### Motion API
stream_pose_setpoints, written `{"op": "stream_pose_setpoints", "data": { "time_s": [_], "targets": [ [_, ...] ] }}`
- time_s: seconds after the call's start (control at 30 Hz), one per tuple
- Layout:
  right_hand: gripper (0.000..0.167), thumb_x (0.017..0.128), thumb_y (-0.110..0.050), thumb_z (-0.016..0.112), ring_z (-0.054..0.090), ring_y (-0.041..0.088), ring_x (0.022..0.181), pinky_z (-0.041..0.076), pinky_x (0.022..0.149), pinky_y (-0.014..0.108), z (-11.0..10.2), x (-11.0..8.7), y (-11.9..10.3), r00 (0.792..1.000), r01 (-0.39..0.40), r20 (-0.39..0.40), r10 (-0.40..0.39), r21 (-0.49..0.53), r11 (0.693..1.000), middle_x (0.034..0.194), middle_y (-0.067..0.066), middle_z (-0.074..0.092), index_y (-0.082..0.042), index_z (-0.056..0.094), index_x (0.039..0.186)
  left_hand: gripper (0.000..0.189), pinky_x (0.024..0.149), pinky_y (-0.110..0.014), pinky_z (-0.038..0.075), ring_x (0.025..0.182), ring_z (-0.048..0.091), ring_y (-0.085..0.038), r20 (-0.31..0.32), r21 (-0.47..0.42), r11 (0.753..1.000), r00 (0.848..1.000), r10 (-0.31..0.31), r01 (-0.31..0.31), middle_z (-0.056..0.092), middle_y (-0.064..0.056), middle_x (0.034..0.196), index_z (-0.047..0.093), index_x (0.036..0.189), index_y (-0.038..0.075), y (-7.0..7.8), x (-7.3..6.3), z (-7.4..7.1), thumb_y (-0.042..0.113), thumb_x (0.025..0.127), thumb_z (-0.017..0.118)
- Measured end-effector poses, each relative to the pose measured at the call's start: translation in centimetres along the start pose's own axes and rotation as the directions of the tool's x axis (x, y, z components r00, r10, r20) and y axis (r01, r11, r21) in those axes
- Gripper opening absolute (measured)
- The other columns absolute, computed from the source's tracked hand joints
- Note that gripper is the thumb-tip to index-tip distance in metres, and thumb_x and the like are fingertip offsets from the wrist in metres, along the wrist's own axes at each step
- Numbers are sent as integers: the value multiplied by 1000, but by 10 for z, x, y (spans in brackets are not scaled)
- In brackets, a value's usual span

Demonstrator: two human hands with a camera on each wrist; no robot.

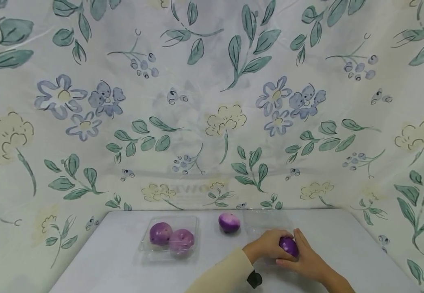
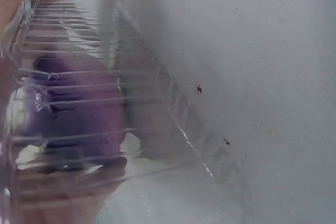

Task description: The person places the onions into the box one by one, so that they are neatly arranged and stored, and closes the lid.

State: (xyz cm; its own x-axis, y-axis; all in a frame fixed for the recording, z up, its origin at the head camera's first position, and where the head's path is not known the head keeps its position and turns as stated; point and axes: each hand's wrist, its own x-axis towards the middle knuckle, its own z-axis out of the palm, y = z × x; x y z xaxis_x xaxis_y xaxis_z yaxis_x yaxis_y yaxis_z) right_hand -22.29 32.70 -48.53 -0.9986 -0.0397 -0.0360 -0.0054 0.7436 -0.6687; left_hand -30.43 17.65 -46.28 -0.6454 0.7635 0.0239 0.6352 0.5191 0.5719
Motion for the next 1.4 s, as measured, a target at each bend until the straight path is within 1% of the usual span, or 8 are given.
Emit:
{"op": "stream_pose_setpoints", "data": {
  "time_s": [0.17, 0.27, 0.37, 0.57, 1.0, 1.1, 1.23, 1.4],
  "targets": [
    [122, 82, -51, 75, 6, 55, 145, 21, 113, 69, 3, -5, 5, 1000, -2, 6, 2, 24, 1000, 159, 37, -4, 13, -1, 152, 57, 80, -14, 50, 97, 59, 4, 13, -30, 999, 1000, 28, -28, 69, 8, 116, 65, 127, 16, 3, -4, 5, 30, 76, 86],
    [121, 82, -50, 75, 5, 55, 145, 20, 113, 69, 3, -6, 5, 1000, 11, -8, -11, 38, 999, 159, 37, -3, 13, -1, 152, 56, 81, -14, 50, 97, 60, 3, -3, -23, 999, 1000, 31, -31, 69, 8, 117, 66, 126, 15, 2, -4, 6, 30, 76, 86],
    [121, 83, -52, 74, 3, 54, 146, 18, 114, 69, 4, -6, 7, 1000, 5, 9, -6, 30, 1000, 159, 36, -4, 12, -2, 153, 55, 81, -14, 50, 97, 60, 4, 0, -23, 999, 1000, 24, -24, 70, 8, 117, 67, 125, 15, 1, -5, 8, 28, 76, 87],
    [120, 84, -52, 73, 2, 54, 146, 17, 113, 70, 4, -11, 9, 1000, -3, 18, 3, 2, 1000, 159, 37, -3, 14, -1, 152, 55, 80, -13, 49, 95, 59, 4, 12, -79, 997, 1000, 7, -6, 71, 10, 117, 69, 125, 17, 3, -6, 11, 24, 74, 88],
    [121, 83, -51, 74, 1, 53, 147, 12, 115, 67, 3, -5, 3, 1000, 25, 1, -25, 23, 999, 159, 37, -4, 15, -1, 151, 55, 84, -17, 50, 96, 61, 2, 37, -47, 998, 998, -51, 52, 70, 10, 118, 67, 128, 19, 1, -3, 7, 19, 76, 86],
    [121, 83, -50, 75, 2, 54, 146, 15, 115, 68, 2, -5, 1, 1000, 14, 8, -15, 29, 999, 159, 37, -4, 14, -1, 152, 57, 83, -16, 50, 96, 60, 3, 50, -39, 998, 998, -40, 42, 69, 10, 120, 66, 130, 19, 1, -3, 4, 24, 77, 86],
    [120, 83, -49, 74, 4, 56, 145, 19, 113, 70, 0, -4, -2, 1000, 5, 22, -6, 24, 1000, 159, 37, -6, 13, -2, 152, 63, 88, -15, 49, 104, 60, 2, 40, -22, 1000, 999, 9, -8, 66, 7, 127, 61, 134, 18, 1, -4, -4, 32, 78, 85],
    [121, 83, -50, 74, 2, 56, 145, 16, 113, 71, -4, -1, -3, 1000, 18, 25, -18, -7, 1000, 159, 36, -6, 13, -3, 152, 58, 95, -21, 49, 115, 62, -10, -9, -23, 999, 999, 32, -32, 65, -1, 132, 60, 133, 16, 3, -4, -16, 34, 82, 81]
  ]
}}
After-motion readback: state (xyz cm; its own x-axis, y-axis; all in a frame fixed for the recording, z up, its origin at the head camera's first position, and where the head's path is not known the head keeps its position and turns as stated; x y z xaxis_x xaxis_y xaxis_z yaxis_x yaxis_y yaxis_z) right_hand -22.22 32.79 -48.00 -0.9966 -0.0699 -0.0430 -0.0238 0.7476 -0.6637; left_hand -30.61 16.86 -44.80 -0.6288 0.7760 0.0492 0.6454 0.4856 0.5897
